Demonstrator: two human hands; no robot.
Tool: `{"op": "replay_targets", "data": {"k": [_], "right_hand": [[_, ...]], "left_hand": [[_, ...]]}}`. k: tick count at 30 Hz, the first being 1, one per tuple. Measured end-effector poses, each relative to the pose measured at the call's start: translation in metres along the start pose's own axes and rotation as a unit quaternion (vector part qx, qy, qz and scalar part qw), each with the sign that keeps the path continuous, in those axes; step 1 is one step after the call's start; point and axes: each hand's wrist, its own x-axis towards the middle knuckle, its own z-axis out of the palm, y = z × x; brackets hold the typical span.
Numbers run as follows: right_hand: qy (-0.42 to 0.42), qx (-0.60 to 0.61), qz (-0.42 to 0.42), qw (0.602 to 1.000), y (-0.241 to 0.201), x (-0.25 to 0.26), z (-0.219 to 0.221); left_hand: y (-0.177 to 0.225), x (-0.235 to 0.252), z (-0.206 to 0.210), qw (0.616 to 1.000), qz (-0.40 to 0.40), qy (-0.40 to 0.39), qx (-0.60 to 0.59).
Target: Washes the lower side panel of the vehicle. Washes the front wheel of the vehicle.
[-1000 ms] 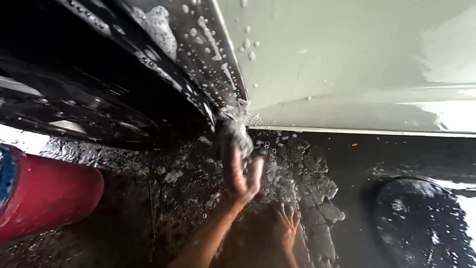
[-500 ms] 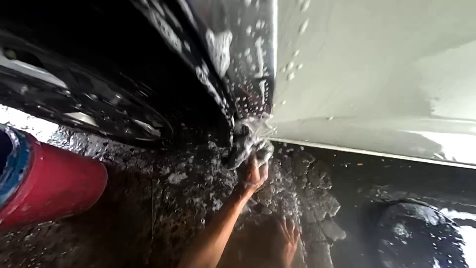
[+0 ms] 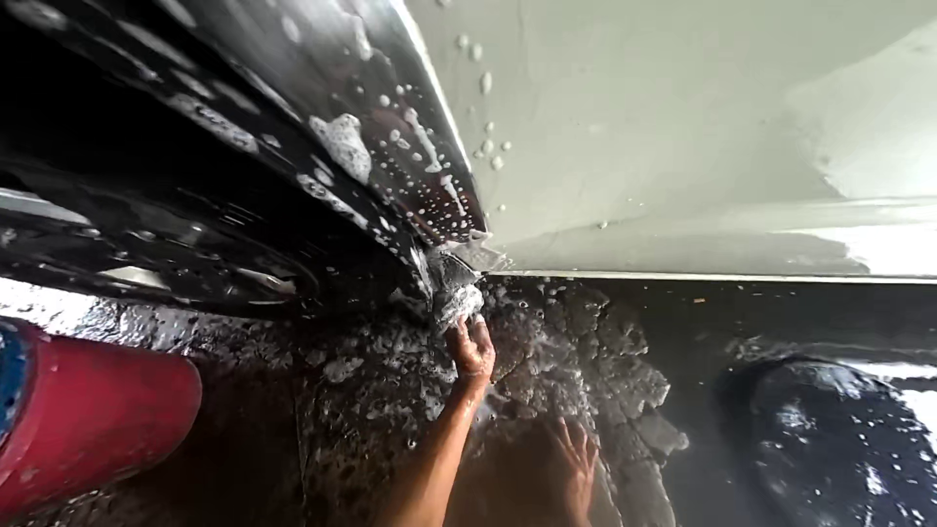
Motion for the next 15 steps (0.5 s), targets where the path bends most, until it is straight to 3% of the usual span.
{"op": "replay_targets", "data": {"k": [4,7,8,10,13,15], "right_hand": [[-0.003,0.028,-0.003,1.000,0.001,-0.002,-0.003],[0.003,0.047,-0.016,0.999,0.000,-0.004,-0.005],[0.006,0.054,-0.019,0.998,0.000,-0.004,-0.006],[0.007,0.058,-0.020,0.998,0.000,-0.004,-0.006],[0.002,0.069,-0.025,0.997,0.001,-0.008,-0.008],[-0.001,0.089,-0.034,0.995,0.001,-0.008,-0.009]], "left_hand": [[0.018,0.003,-0.038,0.970,-0.145,-0.030,-0.195],[0.024,0.002,-0.054,0.934,-0.275,-0.061,-0.220],[0.026,0.001,-0.059,0.907,-0.334,-0.067,-0.249],[0.030,0.002,-0.063,0.813,-0.453,-0.035,-0.364],[0.027,0.002,-0.067,0.690,-0.477,0.012,-0.544],[0.037,0.015,-0.061,0.658,-0.465,0.021,-0.591]]}}
